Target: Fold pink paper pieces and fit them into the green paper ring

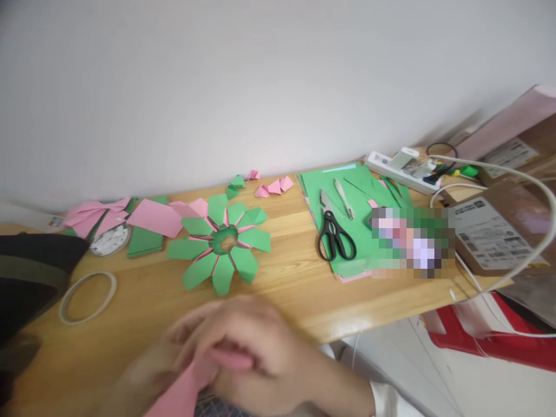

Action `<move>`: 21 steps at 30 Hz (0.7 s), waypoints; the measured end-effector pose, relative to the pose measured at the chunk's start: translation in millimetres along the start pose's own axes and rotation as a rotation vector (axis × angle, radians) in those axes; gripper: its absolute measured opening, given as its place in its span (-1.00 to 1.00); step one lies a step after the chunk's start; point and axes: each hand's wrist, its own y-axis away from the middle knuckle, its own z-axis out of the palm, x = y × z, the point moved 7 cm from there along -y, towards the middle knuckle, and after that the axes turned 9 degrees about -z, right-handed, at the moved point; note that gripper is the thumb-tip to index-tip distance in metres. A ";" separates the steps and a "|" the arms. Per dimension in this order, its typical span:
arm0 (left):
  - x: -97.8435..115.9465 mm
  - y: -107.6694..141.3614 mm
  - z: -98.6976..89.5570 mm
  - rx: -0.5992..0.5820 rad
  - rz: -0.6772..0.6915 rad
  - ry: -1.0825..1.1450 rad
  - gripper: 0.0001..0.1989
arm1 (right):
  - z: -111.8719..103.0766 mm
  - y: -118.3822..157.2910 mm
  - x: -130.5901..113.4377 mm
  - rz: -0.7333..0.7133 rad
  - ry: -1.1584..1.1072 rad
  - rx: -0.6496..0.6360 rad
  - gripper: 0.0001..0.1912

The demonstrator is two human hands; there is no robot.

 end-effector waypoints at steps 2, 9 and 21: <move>19.5 -7.5 -7.4 0.082 0.022 -0.015 -0.64 | -35.2 6.5 12.1 0.144 0.154 0.300 -0.86; 74.2 -37.0 -23.1 0.509 0.313 -0.448 -0.67 | -75.8 -3.3 62.5 0.294 0.453 0.462 -0.83; 62.6 -37.7 -15.8 0.583 0.574 -0.874 -0.85 | -95.6 9.7 84.2 0.356 0.310 0.603 -0.77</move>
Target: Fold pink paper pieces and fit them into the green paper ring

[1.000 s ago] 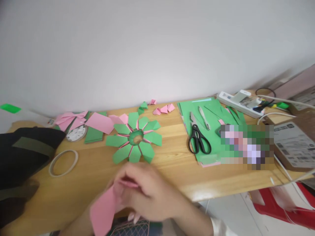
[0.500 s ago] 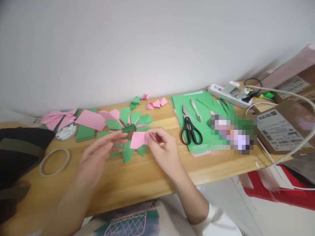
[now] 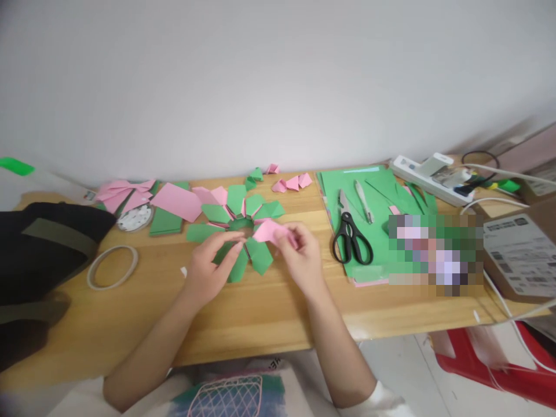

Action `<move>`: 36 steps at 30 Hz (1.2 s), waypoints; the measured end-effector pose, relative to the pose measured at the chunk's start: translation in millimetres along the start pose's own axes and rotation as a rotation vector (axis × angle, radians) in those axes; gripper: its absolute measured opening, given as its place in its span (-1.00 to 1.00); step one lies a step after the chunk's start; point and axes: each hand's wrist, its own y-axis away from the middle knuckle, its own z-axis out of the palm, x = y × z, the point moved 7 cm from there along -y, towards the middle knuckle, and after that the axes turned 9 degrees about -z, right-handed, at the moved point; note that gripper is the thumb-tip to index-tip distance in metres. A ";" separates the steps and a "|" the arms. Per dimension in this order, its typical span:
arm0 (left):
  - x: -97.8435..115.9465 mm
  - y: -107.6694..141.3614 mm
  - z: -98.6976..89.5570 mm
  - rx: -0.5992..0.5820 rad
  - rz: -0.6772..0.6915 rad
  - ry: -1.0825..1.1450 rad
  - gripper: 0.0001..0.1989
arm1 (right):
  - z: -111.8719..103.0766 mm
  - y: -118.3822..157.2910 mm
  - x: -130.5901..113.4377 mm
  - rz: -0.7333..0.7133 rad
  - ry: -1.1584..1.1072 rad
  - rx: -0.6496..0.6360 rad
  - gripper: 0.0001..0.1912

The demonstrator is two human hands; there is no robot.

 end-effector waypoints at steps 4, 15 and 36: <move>8.1 5.2 8.7 -0.046 0.191 -0.151 -0.80 | -22.0 -3.3 4.6 0.076 -0.078 0.237 -0.71; 6.0 6.4 10.5 -0.099 0.082 -0.093 -0.78 | 13.0 9.1 10.3 0.187 -0.034 -0.144 -0.62; 1.8 0.5 -0.1 -0.020 -0.008 -0.029 -0.82 | -15.3 -1.1 5.0 0.013 0.115 0.126 -0.68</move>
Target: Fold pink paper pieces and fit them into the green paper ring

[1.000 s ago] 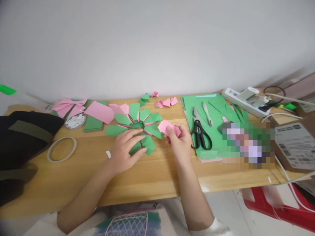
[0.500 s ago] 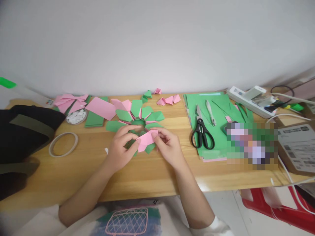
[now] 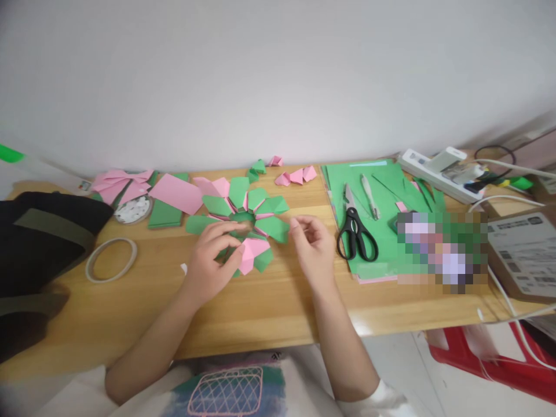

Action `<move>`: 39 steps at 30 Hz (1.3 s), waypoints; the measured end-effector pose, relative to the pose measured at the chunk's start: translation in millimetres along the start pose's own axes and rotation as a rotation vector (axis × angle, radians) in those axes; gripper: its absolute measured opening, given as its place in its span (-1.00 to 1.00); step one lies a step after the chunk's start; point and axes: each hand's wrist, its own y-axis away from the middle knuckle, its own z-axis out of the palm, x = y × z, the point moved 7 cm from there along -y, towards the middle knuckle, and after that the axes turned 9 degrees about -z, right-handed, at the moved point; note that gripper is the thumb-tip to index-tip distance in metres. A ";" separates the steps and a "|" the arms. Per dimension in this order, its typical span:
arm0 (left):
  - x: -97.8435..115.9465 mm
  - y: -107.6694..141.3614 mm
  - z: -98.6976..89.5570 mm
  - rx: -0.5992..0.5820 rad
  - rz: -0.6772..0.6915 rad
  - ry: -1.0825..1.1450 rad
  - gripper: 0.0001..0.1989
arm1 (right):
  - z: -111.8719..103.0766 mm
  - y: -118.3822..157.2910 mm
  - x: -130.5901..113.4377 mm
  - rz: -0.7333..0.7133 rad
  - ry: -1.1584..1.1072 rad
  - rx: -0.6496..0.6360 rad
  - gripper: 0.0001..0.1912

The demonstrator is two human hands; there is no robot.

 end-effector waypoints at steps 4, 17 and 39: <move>-1.2 -1.5 -2.3 -0.024 -0.027 0.025 -0.81 | -1.8 -6.4 12.3 0.035 0.076 -0.057 -0.63; -13.6 1.0 -7.0 0.040 -0.214 0.100 -0.91 | 38.0 16.2 20.7 0.375 -0.260 -0.491 -0.54; -16.1 -6.5 -12.0 0.015 -0.136 -0.022 -0.84 | 51.3 47.2 14.8 0.613 -0.327 -0.806 -0.71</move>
